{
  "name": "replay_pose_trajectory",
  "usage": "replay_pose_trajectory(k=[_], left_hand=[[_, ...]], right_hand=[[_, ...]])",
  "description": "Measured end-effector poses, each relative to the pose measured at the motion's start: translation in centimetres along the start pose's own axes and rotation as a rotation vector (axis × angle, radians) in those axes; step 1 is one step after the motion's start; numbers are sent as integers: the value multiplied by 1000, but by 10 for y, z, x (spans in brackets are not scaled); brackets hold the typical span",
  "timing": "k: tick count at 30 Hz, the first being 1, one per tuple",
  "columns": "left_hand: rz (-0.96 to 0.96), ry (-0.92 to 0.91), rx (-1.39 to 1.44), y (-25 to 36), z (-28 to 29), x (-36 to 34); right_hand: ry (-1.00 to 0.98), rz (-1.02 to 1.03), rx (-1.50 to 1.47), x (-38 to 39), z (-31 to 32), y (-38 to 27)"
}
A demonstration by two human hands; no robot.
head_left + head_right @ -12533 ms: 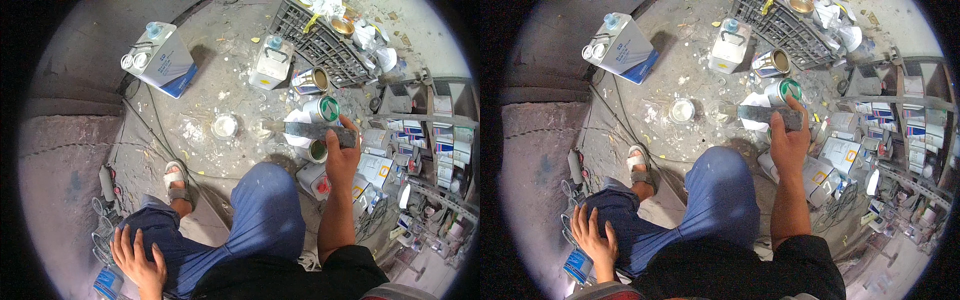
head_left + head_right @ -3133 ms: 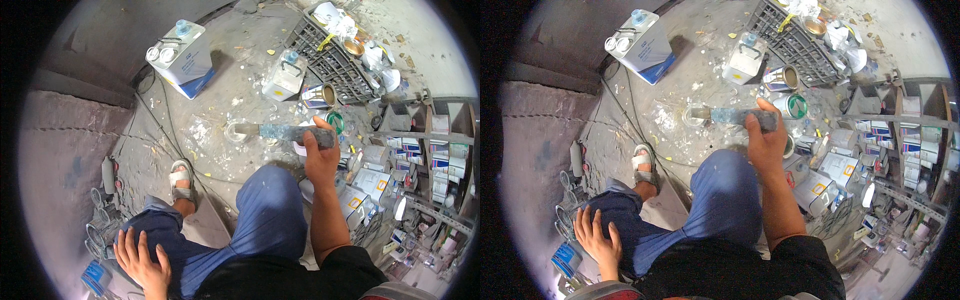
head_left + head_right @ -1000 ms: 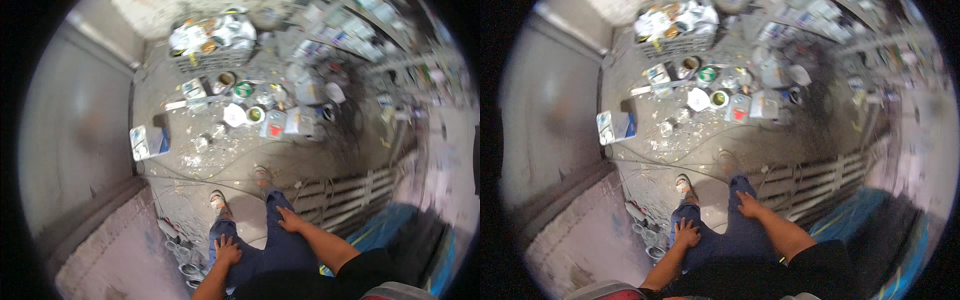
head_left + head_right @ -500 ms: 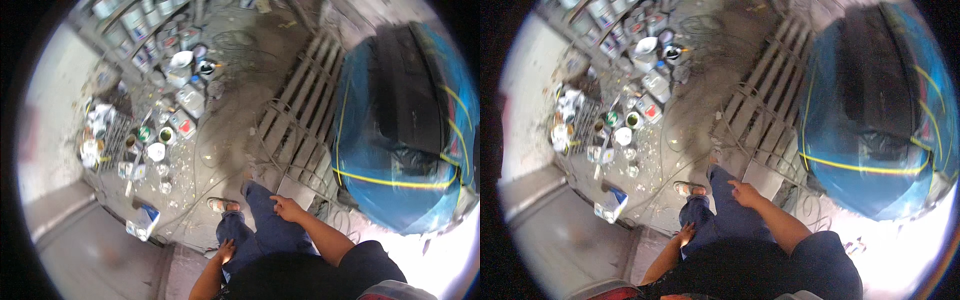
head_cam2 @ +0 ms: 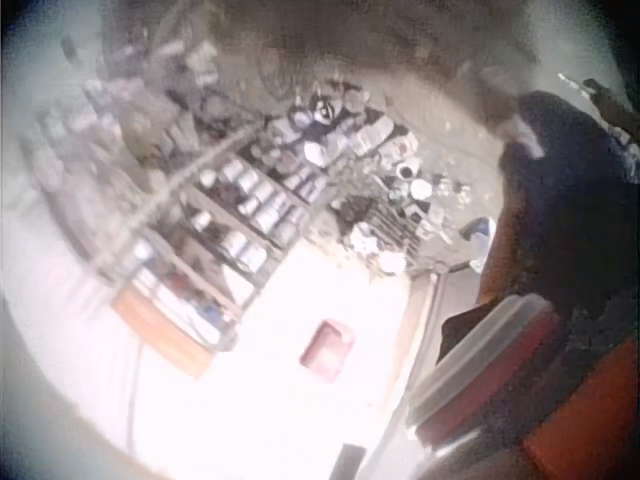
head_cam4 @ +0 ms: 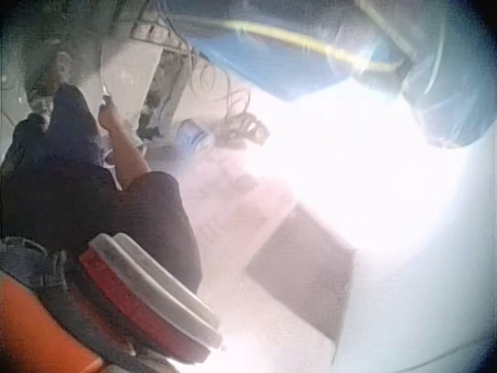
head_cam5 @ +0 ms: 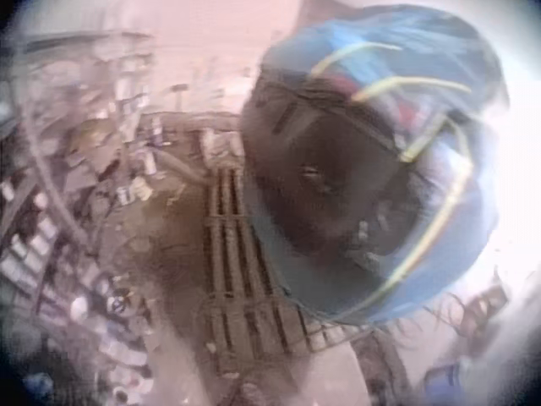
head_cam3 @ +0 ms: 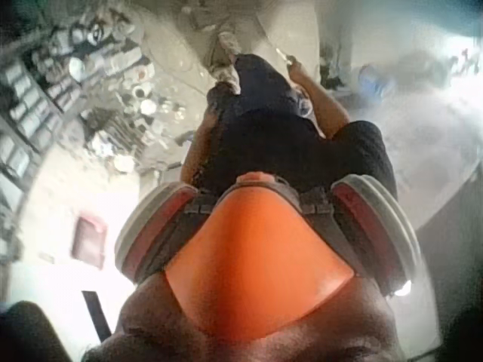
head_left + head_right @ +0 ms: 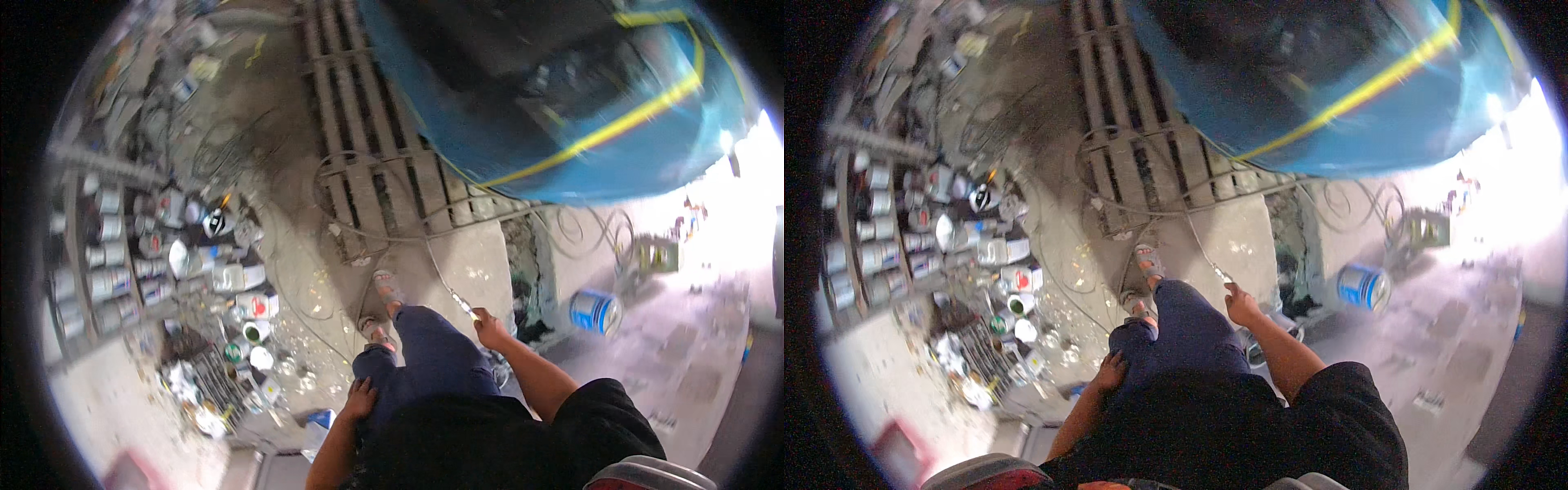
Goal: The person prepares a paint sprayer, pours paint from a can into the sprayer cup, and then applies black paint to the hood of a car that is masked with plastic sheeting.
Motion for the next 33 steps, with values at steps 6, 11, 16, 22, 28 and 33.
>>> replay_pose_trajectory(k=[6,11,16,22,28,33], left_hand=[[48,-117,263,-8,40,-18],[40,-253,14,-9,52,-11],[88,-405,-180,17,65,-31],[245,-534,-291,-1,42,-55],[372,-348,-306,38,23,-68],[449,-90,-344,61,-8,-97]], right_hand=[[199,-79,-392,101,-73,91],[198,-503,-793,200,-137,133],[316,-755,-1040,246,-220,176],[322,-748,-1462,199,-244,175],[366,-939,-1756,31,-329,268],[749,-979,-2242,-130,-360,373]])
Point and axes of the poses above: each hand's wrist, its own x-axis away from the middle knuckle, its own z-axis out of the back of the hand, y = z × x, the point moved 3 cm from there along -x, towards the middle knuckle
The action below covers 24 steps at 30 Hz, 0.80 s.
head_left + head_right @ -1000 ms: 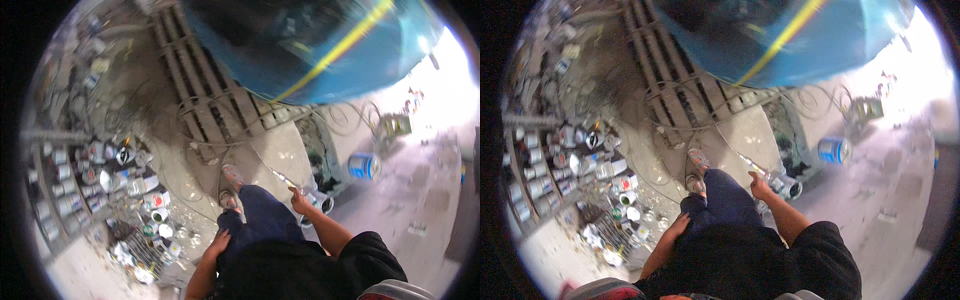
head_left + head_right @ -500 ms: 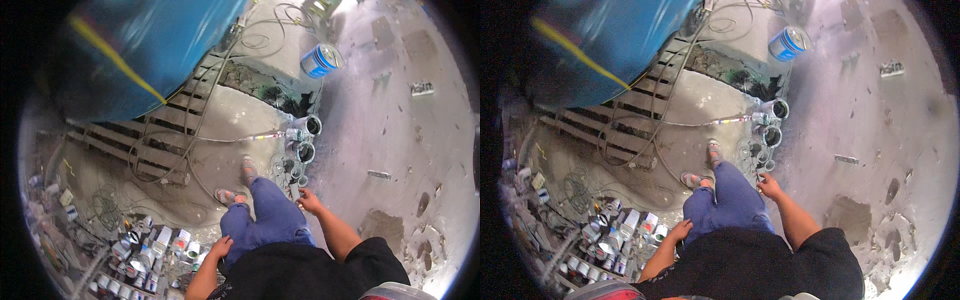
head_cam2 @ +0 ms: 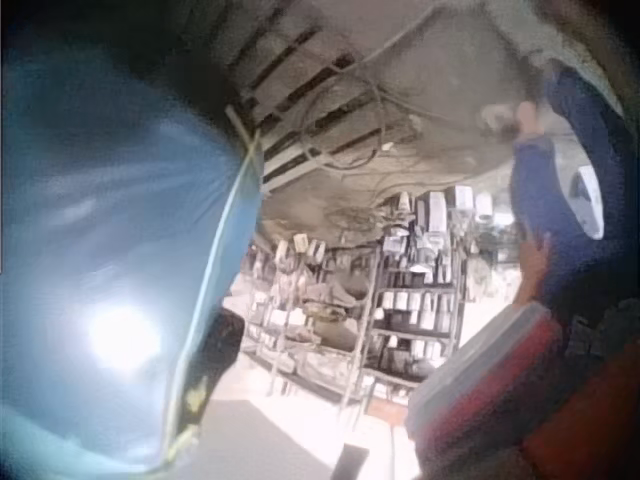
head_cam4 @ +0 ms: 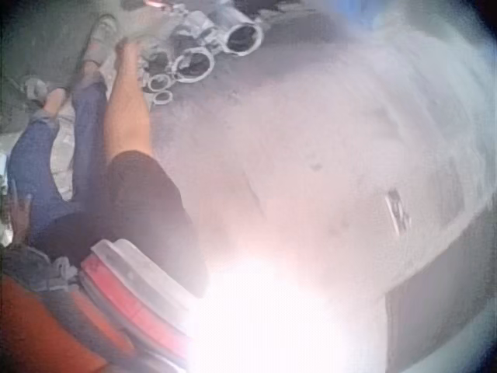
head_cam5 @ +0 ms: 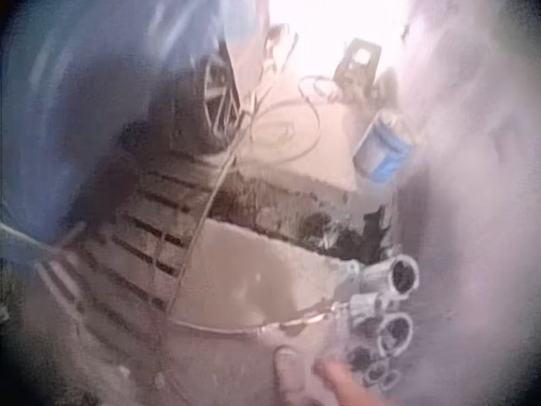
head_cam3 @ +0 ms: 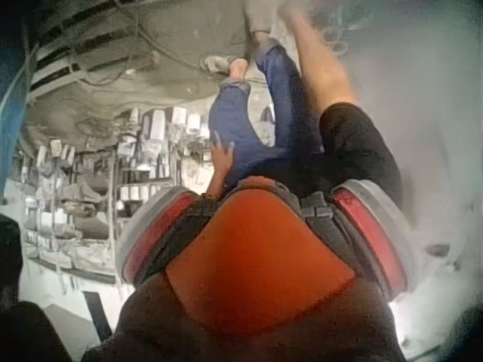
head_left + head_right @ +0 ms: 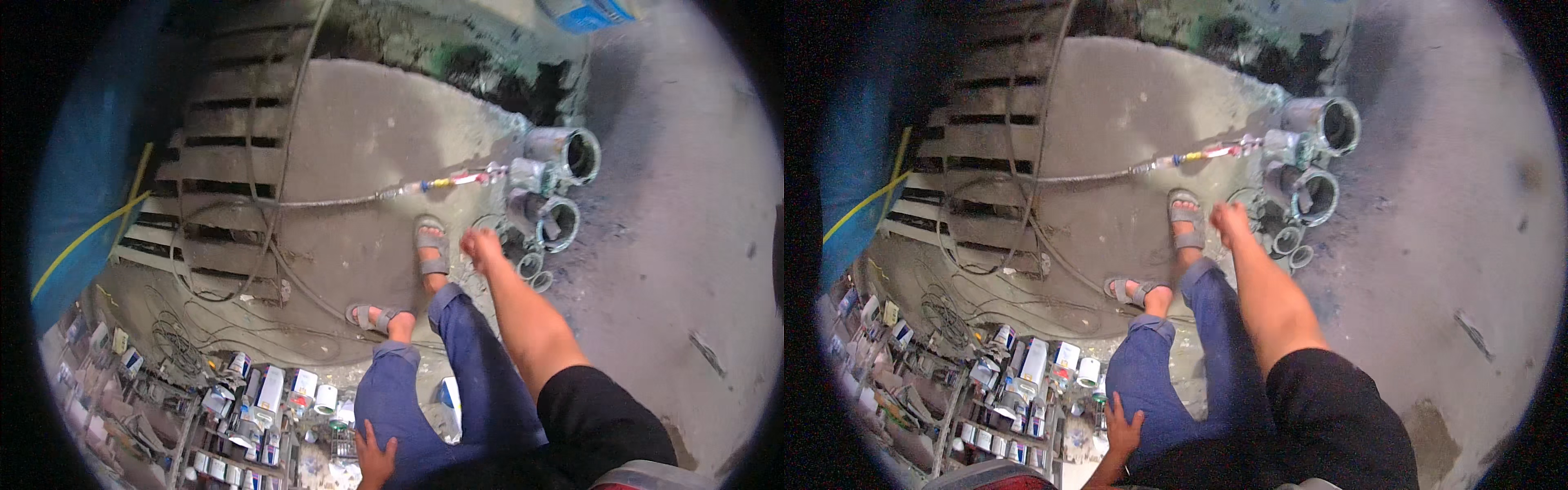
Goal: The person prepares a paint sprayer, pours paint from a can into the sprayer cup, and then applies black paint to the hood of a car that is masked with plastic sheeting.
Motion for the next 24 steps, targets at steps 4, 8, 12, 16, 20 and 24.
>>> replay_pose_trajectory(k=[4,8,12,16,20,24], left_hand=[[68,60,-25,27,-6,-21],[98,78,-23,26,-21,-9],[170,12,-53,33,-28,-11],[227,6,-62,34,-32,-9],[220,4,-57,42,-29,-11],[121,121,-61,24,-38,-12]], right_hand=[[60,-23,-154,-139,-26,-15],[301,1,-169,-162,-76,-29],[399,51,-455,-185,-76,-25],[496,89,-517,-190,-73,-27],[577,83,-470,-198,-77,-27],[418,70,-585,-210,-79,-23]])
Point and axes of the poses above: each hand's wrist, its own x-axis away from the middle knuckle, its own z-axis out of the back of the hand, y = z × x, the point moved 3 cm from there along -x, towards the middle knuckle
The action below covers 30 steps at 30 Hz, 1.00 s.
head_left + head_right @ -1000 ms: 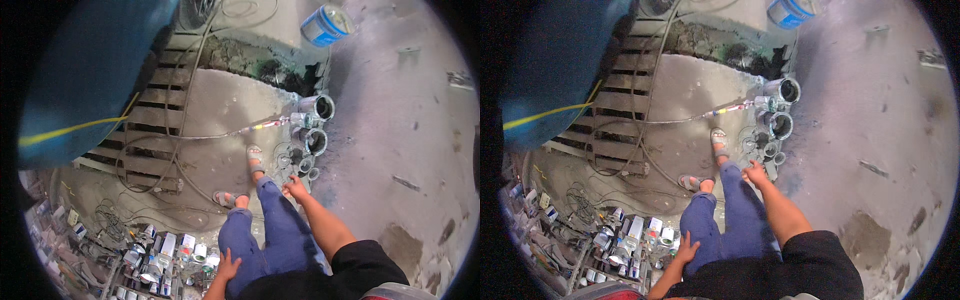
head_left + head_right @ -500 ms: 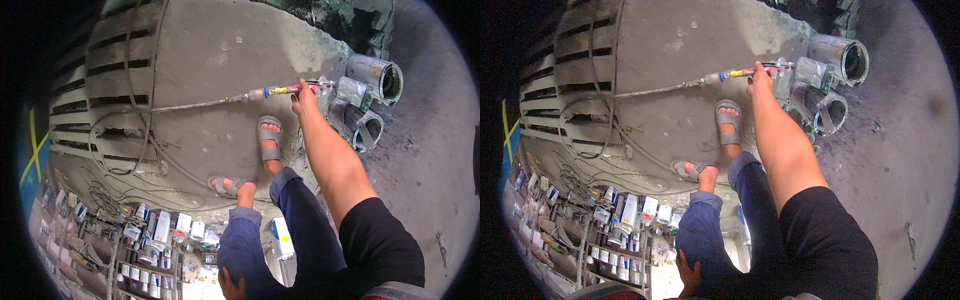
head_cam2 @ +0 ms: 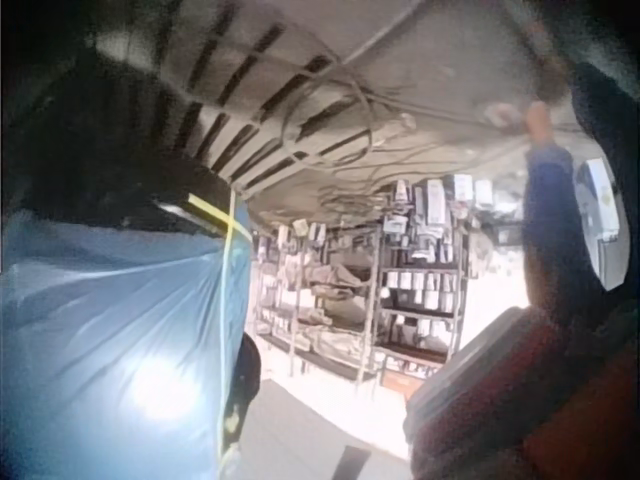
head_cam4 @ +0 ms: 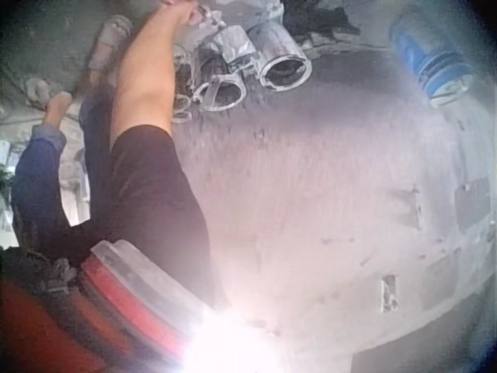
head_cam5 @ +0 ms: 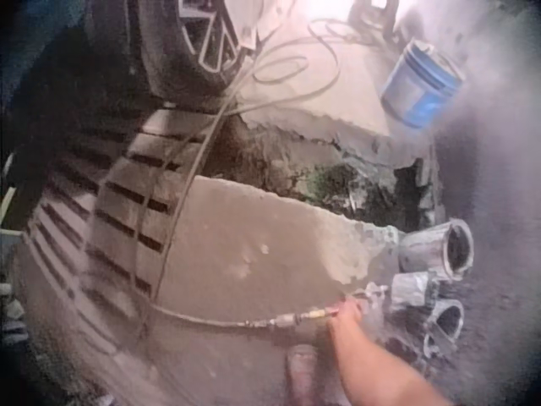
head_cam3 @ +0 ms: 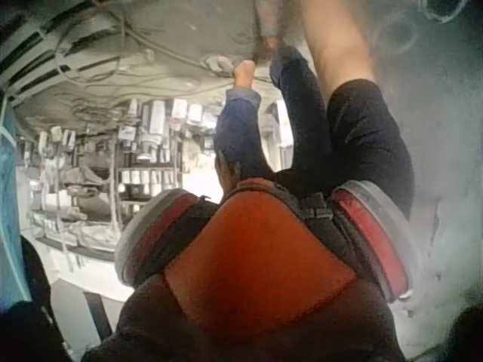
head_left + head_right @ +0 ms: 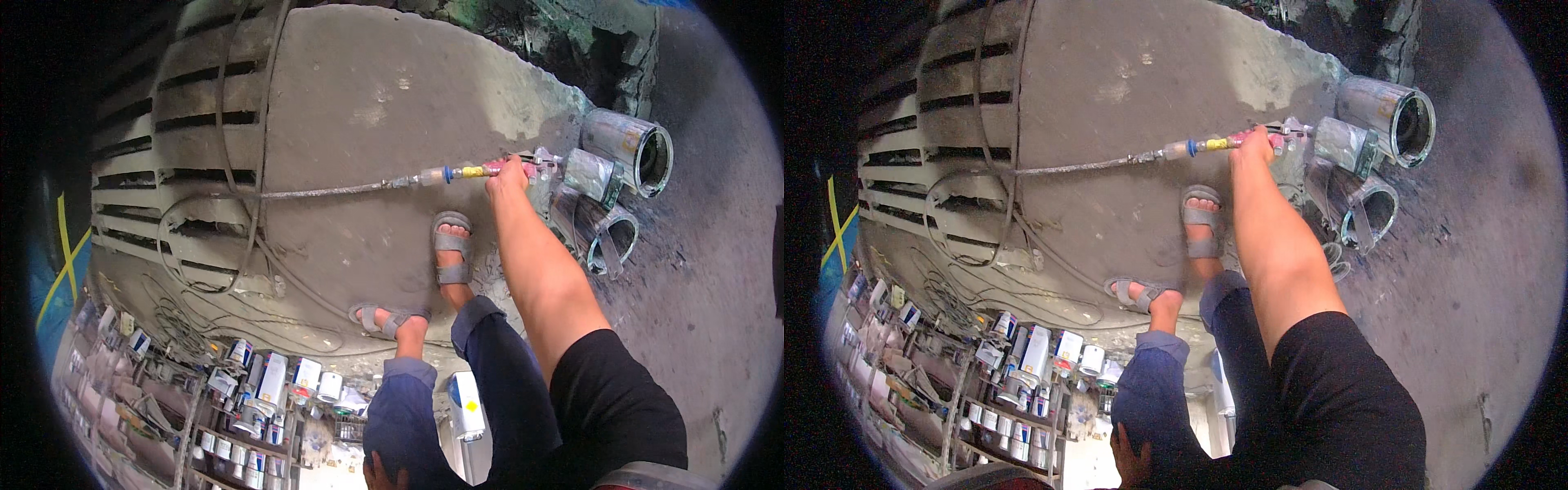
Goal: The person prepares a paint sprayer, pours paint from a can into the sprayer cup, and then applies black paint to the hood of a car that is masked with plastic sheeting.
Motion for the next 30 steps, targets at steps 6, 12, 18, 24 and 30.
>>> replay_pose_trajectory(k=[6,12,18,24,30], left_hand=[[-151,24,2,-19,-5,4],[-388,206,-872,-21,-9,9],[-78,-3,48,-4,11,18],[-137,-35,163,-42,-1,25],[-324,-111,188,-85,7,38]], right_hand=[[87,21,-90,5,-7,2],[-41,43,-92,56,7,-2],[-167,88,-45,166,50,-28],[-354,161,1,319,98,-83],[-606,420,119,489,142,-156]])
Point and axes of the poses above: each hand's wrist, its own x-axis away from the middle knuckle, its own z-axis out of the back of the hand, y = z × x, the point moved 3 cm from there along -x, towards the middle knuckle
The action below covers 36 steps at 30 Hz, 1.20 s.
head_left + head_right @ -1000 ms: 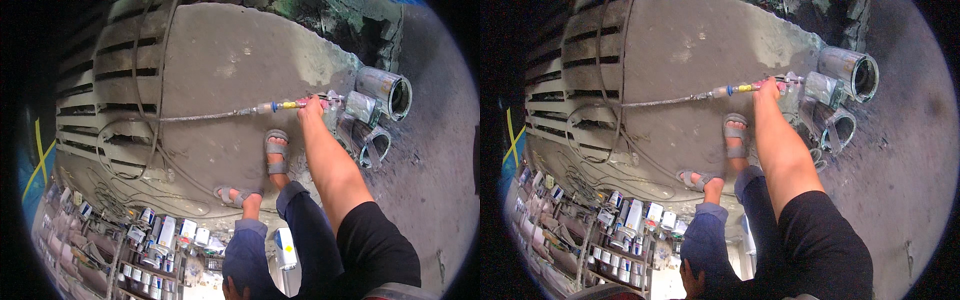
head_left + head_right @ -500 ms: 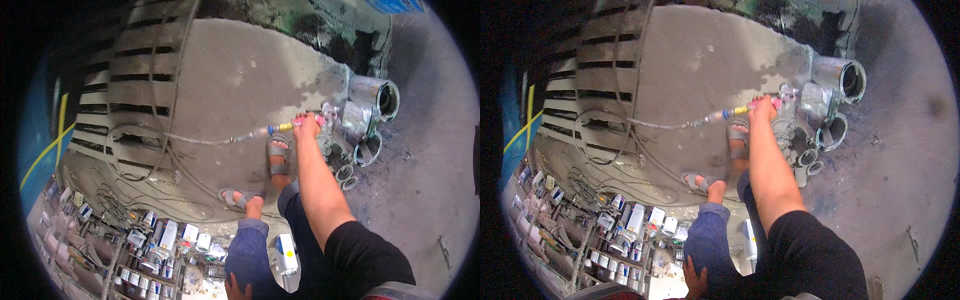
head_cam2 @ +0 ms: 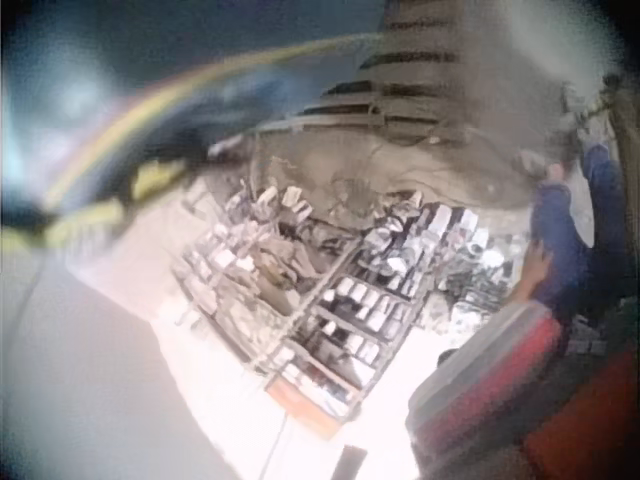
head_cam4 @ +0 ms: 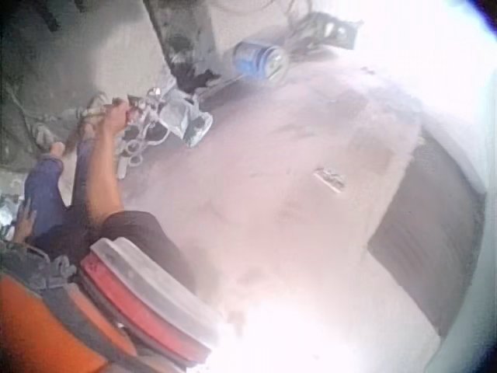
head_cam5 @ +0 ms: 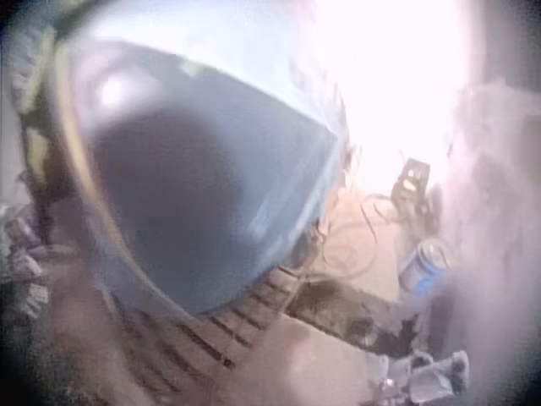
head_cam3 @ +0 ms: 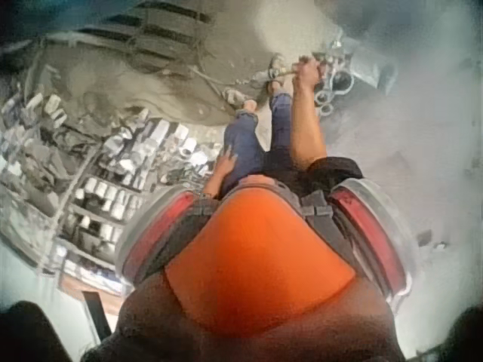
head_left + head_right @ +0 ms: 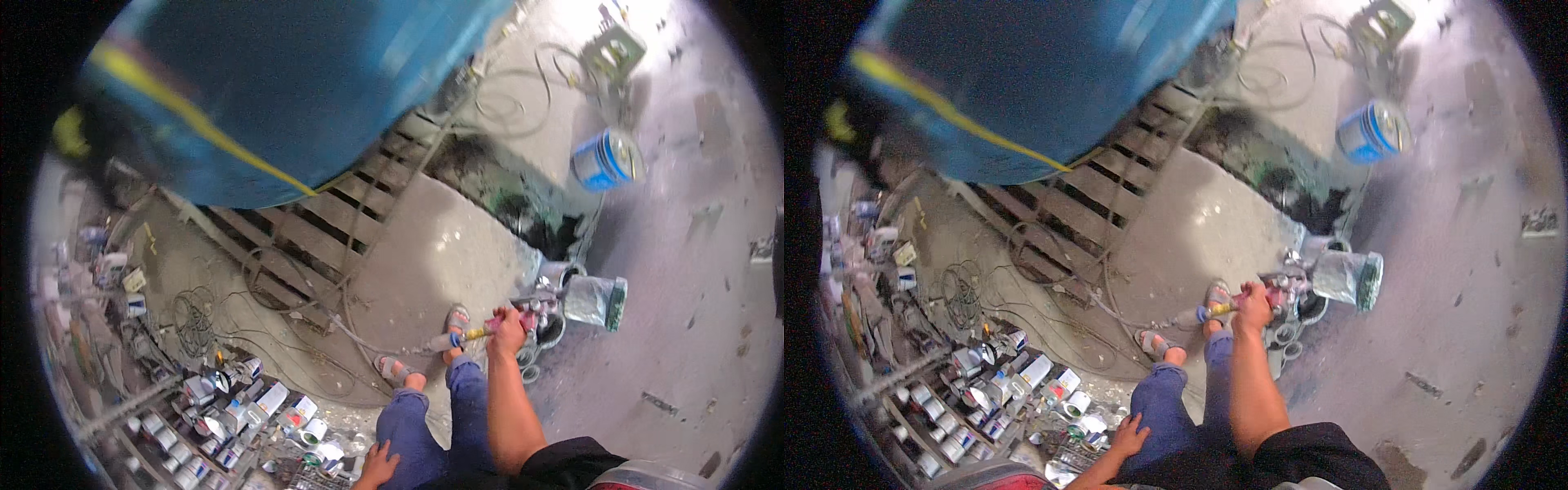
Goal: The person prepares a paint sprayer, pours paint from a can into the sprayer cup, and then applies black paint to the hood of a car that is masked with plastic sheeting.
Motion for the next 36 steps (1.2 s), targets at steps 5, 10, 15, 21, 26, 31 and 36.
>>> replay_pose_trajectory(k=[5,10,15,21,26,31,36], left_hand=[[-108,1,93,-25,27,23],[-208,94,208,-37,47,23],[-267,168,449,-54,43,23],[-302,307,694,-37,106,58],[-361,445,811,-43,140,83],[-305,518,1158,-45,161,107],[-198,640,1354,-53,170,87]], right_hand=[[-287,131,355,102,-20,-87],[-643,316,438,217,-53,-178],[-853,153,458,309,-71,-189],[-1199,304,734,376,-114,-193],[-1412,391,938,423,-160,-201],[-1671,442,695,476,-214,-221],[-1781,386,777,499,-261,-239]])
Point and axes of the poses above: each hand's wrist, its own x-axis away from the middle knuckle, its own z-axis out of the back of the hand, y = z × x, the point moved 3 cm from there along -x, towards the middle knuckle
